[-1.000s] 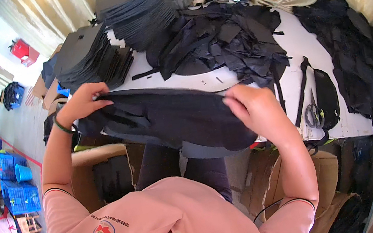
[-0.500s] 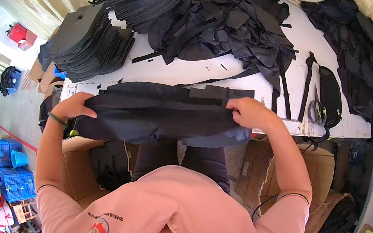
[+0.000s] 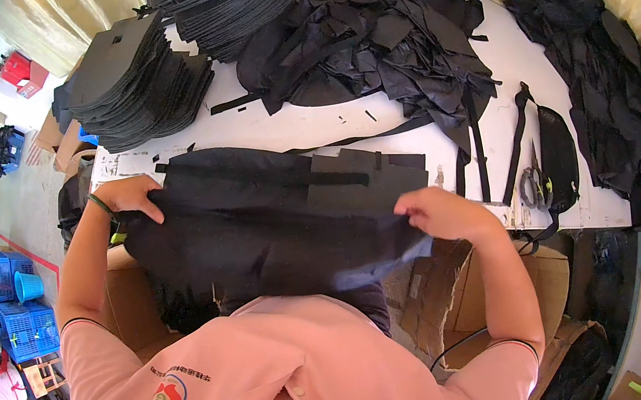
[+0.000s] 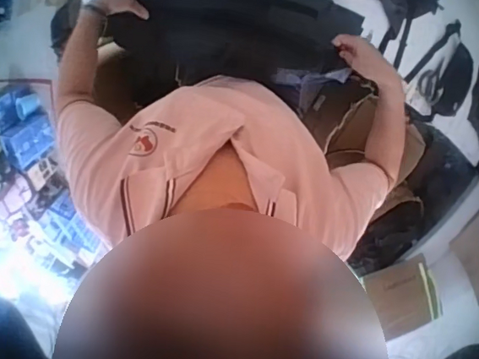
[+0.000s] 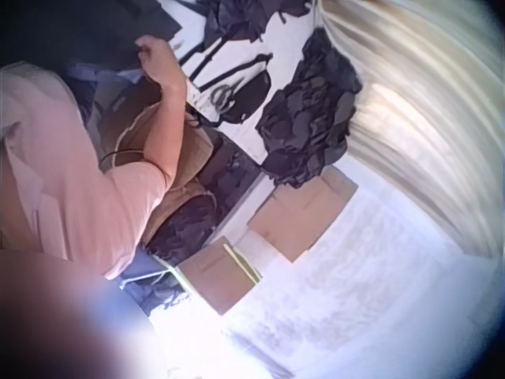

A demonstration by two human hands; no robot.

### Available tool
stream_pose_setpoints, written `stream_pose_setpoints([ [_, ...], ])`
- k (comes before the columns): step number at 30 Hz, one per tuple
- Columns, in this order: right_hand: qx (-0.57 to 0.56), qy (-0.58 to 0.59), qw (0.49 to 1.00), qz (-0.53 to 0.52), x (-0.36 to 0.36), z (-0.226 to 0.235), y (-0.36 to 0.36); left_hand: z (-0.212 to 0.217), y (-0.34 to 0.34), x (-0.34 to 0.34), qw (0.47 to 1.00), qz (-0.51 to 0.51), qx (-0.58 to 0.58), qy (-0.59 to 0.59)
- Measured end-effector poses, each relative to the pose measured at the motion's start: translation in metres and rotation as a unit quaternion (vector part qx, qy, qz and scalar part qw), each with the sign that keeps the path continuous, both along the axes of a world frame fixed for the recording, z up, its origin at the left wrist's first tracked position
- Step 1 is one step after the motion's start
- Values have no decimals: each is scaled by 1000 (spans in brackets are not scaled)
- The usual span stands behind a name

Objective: The recorder uses scissors to trim and prepare black and olive green fabric panels on a workbench.

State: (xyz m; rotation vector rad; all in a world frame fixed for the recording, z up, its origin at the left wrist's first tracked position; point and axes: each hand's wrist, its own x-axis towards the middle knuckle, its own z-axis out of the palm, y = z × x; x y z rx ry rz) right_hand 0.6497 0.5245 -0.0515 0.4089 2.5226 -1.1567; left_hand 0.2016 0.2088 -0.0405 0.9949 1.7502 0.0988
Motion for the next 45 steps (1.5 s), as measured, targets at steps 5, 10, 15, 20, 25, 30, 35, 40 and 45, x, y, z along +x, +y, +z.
stream_pose_setpoints([
  [5, 251, 88, 962, -63, -27, -44, 12, -31, 17, -11, 992, 10, 46, 115],
  [10, 400, 250, 878, -86, -51, -63, -13, -59, 16, -21, 983, 55, 88, 150],
  [15, 307, 234, 923, 5, -54, -94, -57, -80, 0, -39, 962, -2, 189, 198],
  [20, 289, 164, 942, 40, -51, -95, -57, -60, -12, -47, 968, 206, 106, 100],
  [25, 269, 157, 949, 55, -54, -84, -54, -9, -15, -24, 934, 198, 249, 162],
  [30, 155, 285, 945, -37, -94, -34, -51, 51, 14, 42, 841, 28, 443, 309],
  [35, -163, 419, 889, -88, -185, 13, -76, 75, 55, 79, 672, -176, 608, 384],
  [40, -409, 344, 845, -14, -222, 40, -93, 85, 68, 91, 699, -155, 625, 310],
  [45, -267, 380, 879, -105, -195, 0, -76, 96, 49, -13, 691, 112, 583, 414],
])
